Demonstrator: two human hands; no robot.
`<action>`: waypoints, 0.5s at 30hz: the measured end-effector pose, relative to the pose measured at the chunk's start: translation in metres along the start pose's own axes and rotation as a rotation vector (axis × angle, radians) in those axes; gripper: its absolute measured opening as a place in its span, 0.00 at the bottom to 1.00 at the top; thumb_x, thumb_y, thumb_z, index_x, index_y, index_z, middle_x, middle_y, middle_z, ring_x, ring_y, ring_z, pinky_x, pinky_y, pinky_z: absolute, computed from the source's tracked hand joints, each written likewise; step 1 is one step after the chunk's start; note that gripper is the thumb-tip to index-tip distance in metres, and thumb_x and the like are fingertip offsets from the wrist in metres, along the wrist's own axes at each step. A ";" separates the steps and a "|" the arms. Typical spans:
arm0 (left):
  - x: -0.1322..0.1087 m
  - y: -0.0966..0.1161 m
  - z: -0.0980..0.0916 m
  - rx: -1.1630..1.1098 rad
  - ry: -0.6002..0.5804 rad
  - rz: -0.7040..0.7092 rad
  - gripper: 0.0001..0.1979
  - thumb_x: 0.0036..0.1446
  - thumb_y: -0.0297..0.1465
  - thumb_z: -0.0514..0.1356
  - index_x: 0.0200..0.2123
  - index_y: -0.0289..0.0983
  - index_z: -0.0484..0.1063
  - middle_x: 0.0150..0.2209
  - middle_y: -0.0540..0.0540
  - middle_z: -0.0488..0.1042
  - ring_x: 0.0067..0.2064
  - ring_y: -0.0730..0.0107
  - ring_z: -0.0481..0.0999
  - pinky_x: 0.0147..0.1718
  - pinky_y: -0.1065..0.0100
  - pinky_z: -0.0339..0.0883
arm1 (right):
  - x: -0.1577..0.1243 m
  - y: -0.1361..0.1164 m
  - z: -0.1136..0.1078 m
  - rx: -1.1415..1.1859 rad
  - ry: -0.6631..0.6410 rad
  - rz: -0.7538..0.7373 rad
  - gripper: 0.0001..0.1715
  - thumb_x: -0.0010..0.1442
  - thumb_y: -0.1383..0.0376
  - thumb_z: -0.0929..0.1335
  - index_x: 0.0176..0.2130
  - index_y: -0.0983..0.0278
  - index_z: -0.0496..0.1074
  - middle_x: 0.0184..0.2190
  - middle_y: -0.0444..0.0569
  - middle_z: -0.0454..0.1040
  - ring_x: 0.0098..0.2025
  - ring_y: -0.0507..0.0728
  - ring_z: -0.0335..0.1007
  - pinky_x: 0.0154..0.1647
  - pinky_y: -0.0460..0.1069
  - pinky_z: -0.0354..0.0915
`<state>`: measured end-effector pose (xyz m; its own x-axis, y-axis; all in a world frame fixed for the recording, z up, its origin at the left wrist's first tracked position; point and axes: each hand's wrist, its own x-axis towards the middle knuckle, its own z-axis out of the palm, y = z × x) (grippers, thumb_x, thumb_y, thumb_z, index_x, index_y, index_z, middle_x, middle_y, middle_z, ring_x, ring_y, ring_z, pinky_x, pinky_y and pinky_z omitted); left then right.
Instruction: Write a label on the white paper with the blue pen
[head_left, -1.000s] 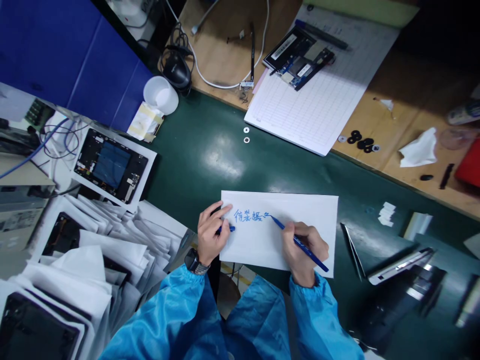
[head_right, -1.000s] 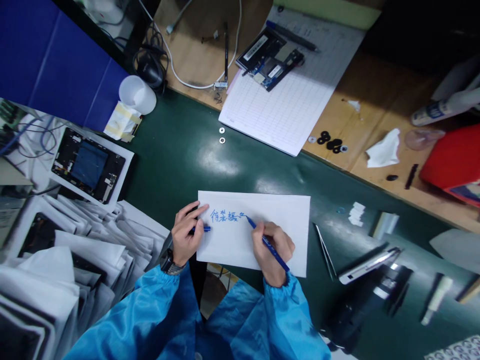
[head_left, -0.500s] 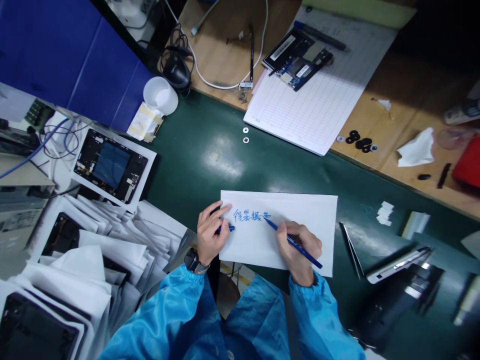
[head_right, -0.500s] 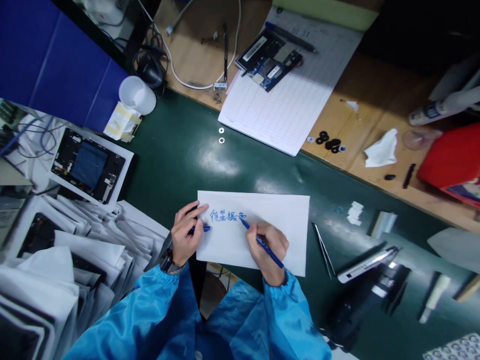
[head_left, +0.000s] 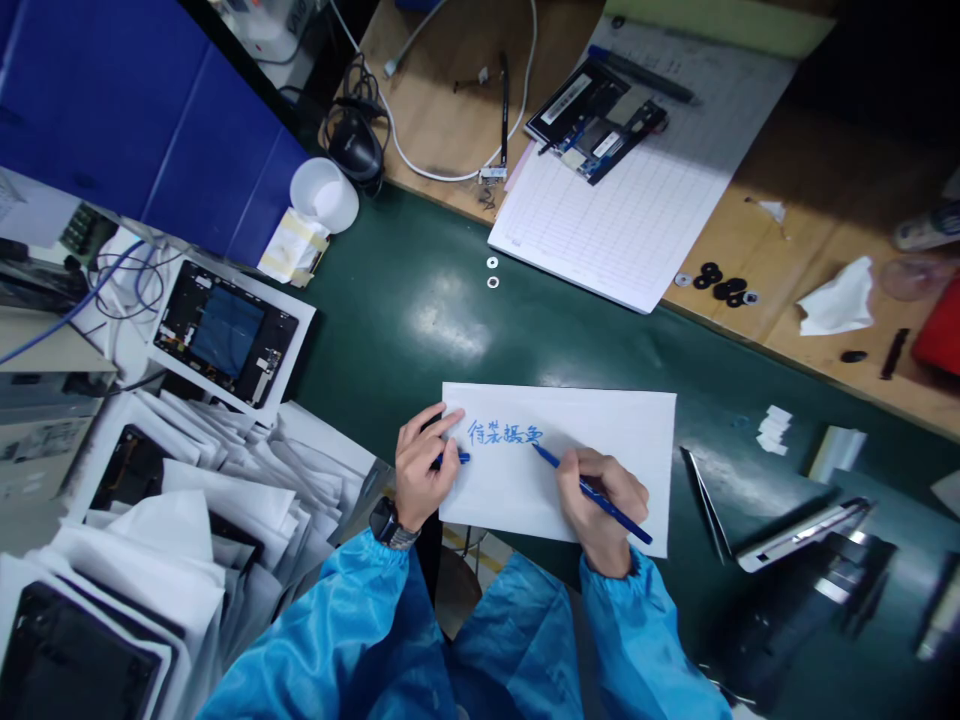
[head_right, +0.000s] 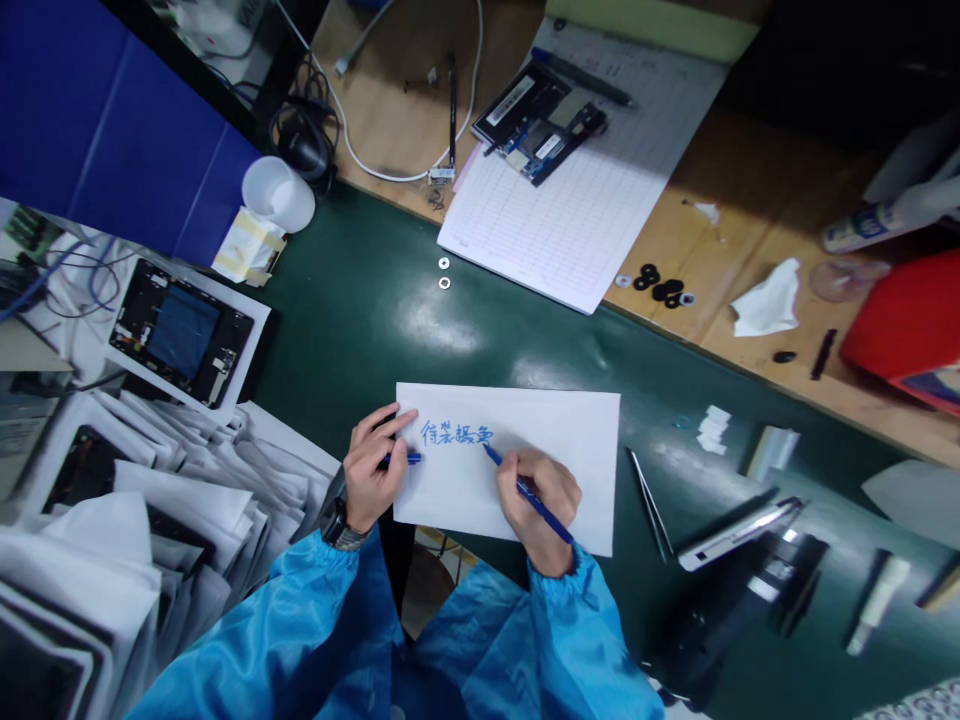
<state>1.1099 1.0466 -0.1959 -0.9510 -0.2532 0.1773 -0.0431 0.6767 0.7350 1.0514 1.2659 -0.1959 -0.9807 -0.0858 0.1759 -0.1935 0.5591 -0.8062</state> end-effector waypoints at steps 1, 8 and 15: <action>0.000 0.000 0.000 0.002 0.000 0.003 0.12 0.60 0.19 0.59 0.26 0.37 0.66 0.51 0.47 0.79 0.58 0.57 0.73 0.50 0.52 0.67 | 0.000 -0.001 0.000 -0.002 0.003 -0.005 0.12 0.59 0.70 0.72 0.28 0.63 0.66 0.27 0.43 0.75 0.26 0.51 0.71 0.30 0.47 0.69; 0.001 0.001 0.000 0.004 0.002 0.004 0.12 0.61 0.20 0.59 0.26 0.37 0.67 0.51 0.46 0.79 0.58 0.57 0.73 0.51 0.52 0.67 | -0.002 -0.001 0.002 -0.014 0.012 0.013 0.13 0.59 0.69 0.72 0.27 0.63 0.65 0.25 0.41 0.73 0.23 0.49 0.68 0.28 0.46 0.67; -0.001 0.000 0.001 0.020 0.001 0.003 0.12 0.60 0.20 0.58 0.26 0.37 0.66 0.50 0.46 0.79 0.58 0.57 0.73 0.50 0.52 0.67 | -0.006 0.001 0.004 -0.071 0.098 0.066 0.12 0.59 0.70 0.71 0.27 0.63 0.65 0.27 0.43 0.75 0.25 0.51 0.70 0.29 0.47 0.67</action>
<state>1.1101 1.0477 -0.1967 -0.9509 -0.2519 0.1797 -0.0467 0.6910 0.7214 1.0572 1.2638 -0.1998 -0.9829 0.0321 0.1813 -0.1230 0.6183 -0.7763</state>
